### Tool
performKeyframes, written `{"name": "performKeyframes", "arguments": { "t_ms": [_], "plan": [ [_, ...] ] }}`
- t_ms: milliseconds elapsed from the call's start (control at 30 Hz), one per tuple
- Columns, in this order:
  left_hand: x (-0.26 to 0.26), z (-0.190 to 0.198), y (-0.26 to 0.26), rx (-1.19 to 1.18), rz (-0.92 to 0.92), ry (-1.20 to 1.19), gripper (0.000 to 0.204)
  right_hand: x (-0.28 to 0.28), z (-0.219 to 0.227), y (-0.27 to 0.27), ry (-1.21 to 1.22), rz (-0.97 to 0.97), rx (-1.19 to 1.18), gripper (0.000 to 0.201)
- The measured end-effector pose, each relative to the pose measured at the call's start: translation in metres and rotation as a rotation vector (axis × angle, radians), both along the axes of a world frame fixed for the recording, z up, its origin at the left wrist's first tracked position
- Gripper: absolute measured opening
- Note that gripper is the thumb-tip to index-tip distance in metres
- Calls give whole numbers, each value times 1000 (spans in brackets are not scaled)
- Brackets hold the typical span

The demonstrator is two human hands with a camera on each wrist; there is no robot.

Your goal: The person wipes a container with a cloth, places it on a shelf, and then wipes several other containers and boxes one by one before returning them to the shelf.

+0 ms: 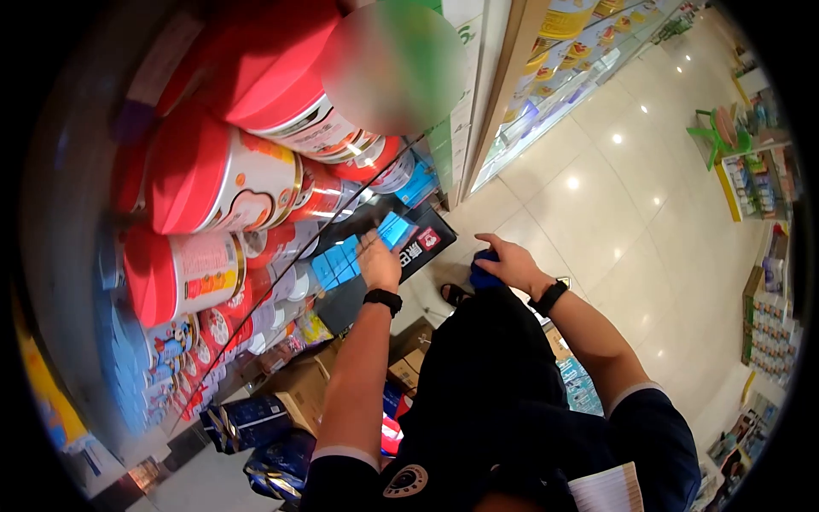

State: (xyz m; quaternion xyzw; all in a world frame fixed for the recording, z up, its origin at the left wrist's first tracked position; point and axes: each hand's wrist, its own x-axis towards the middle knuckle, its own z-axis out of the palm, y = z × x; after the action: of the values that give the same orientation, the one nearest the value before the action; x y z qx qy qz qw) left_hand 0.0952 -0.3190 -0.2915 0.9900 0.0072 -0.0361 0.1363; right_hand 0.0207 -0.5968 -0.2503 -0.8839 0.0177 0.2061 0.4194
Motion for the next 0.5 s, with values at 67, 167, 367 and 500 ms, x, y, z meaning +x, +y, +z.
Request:
{"name": "performKeyframes", "arguments": {
  "t_ms": [67,167,367,500],
  "plan": [
    [12,-11,-2,153,26,-36,54,-9,5,-8,54,-41,6,52],
    [29,-26,-1,255,39,-79,51,-25,5,-15,94,-88,19,47],
    [61,-50,10,339,162,-68,48,-49,-9,-10,155,-113,64,41],
    [81,-50,7,189,241,-35,55,-48,-11,-1,209,-118,79,39]
  ]
}}
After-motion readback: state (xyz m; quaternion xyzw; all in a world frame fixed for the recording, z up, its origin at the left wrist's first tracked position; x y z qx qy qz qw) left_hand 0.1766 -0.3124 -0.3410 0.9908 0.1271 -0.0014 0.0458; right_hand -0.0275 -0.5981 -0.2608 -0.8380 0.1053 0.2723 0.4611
